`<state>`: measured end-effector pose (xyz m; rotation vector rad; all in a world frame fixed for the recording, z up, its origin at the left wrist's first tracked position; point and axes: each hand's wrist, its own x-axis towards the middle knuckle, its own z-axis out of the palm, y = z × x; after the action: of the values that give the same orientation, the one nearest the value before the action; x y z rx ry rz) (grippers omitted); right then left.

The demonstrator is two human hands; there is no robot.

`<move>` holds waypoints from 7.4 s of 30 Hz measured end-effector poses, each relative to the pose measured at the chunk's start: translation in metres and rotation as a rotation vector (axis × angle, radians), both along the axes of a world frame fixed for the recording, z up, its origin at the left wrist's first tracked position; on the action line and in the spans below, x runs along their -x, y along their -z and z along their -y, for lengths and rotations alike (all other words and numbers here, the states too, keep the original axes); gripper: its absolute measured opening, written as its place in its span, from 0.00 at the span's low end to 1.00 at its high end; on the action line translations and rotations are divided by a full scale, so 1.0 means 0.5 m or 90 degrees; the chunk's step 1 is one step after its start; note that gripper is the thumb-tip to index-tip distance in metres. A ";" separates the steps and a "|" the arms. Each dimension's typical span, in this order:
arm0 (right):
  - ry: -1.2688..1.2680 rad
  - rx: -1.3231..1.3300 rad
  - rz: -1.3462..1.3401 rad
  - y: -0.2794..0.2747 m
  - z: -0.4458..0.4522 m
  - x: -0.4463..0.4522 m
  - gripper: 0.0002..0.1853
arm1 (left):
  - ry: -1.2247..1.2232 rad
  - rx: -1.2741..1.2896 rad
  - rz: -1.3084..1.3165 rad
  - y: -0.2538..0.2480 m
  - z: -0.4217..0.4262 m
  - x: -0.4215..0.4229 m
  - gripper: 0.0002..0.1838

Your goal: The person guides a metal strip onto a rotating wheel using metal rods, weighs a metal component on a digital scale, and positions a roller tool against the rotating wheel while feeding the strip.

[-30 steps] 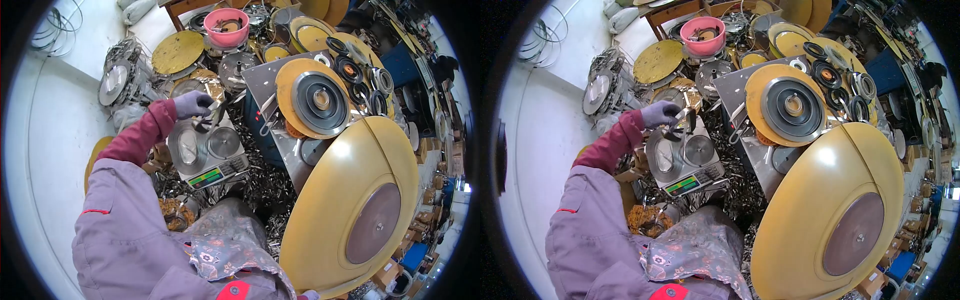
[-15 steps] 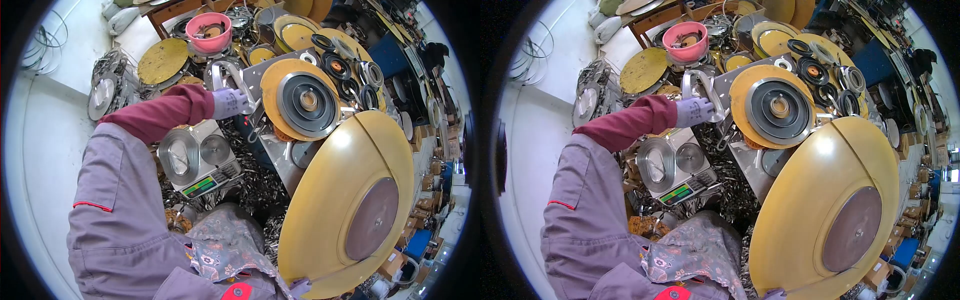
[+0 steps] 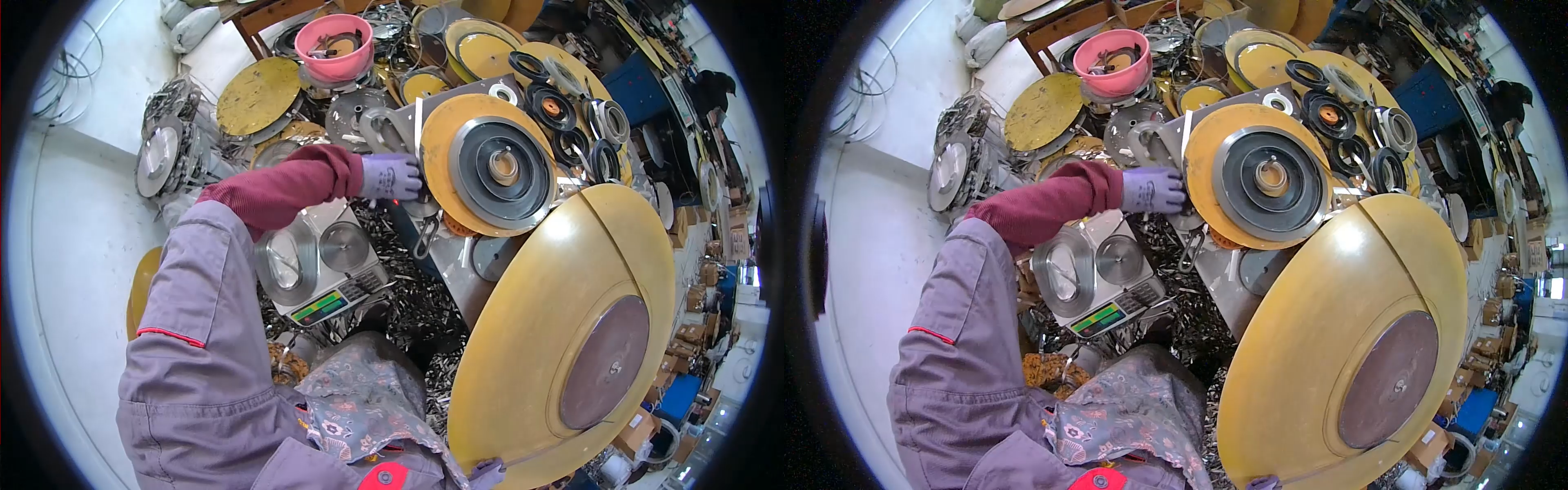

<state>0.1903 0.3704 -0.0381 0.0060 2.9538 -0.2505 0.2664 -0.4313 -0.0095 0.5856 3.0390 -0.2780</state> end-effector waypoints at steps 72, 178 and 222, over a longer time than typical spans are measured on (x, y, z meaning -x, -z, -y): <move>0.032 0.563 -0.014 -0.185 -0.048 0.080 0.18 | -0.937 -1.193 -0.108 0.087 -0.775 0.262 0.17; 0.146 0.712 0.252 -0.313 0.389 -0.086 0.25 | -0.705 -1.096 0.186 0.038 -0.643 0.090 0.17; 0.329 0.666 -0.095 -0.252 0.170 0.024 0.24 | -0.705 -1.077 0.248 0.082 -0.624 0.089 0.17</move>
<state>0.1783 0.2855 0.0882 0.6158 2.5070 -1.8463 0.2218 -0.1193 -0.0505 -0.9803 1.9508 2.0424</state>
